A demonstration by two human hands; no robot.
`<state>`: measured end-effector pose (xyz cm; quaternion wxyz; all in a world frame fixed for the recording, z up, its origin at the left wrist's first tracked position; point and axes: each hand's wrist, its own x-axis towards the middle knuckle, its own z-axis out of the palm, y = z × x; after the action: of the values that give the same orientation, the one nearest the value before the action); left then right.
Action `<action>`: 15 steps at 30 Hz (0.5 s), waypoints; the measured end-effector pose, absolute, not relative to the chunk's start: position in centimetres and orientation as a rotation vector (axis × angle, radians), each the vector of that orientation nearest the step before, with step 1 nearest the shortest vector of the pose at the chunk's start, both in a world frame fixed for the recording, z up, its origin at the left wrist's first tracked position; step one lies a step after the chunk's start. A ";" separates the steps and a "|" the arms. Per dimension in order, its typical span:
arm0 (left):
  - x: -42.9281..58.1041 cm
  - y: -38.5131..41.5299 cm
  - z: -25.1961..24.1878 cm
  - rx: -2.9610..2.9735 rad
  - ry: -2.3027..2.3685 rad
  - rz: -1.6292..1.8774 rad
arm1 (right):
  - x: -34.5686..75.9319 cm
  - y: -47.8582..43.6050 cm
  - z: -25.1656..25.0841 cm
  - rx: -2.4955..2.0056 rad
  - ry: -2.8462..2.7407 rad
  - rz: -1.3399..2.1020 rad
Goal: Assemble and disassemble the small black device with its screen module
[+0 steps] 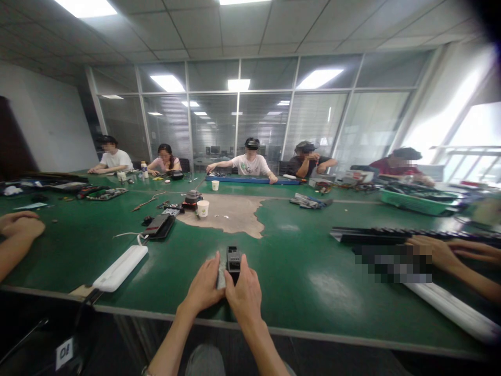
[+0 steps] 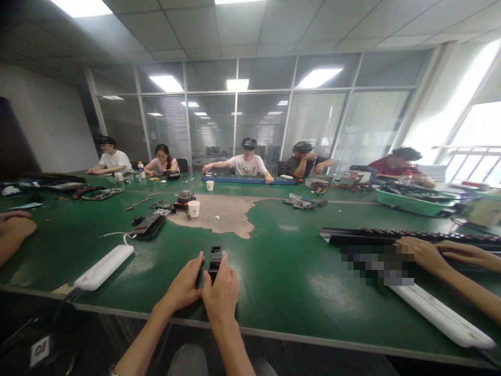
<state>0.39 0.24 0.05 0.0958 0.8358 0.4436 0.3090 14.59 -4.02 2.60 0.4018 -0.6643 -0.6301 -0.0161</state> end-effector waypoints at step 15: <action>0.5 0.2 0.1 2.507 1.282 0.922 | 15.0 -4.1 1.2 -1.676 -1.608 -0.042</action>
<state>0.54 0.18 0.07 0.0893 0.8427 0.4310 0.3101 15.02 -4.10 1.23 0.3979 -0.6619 -0.6350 -0.0165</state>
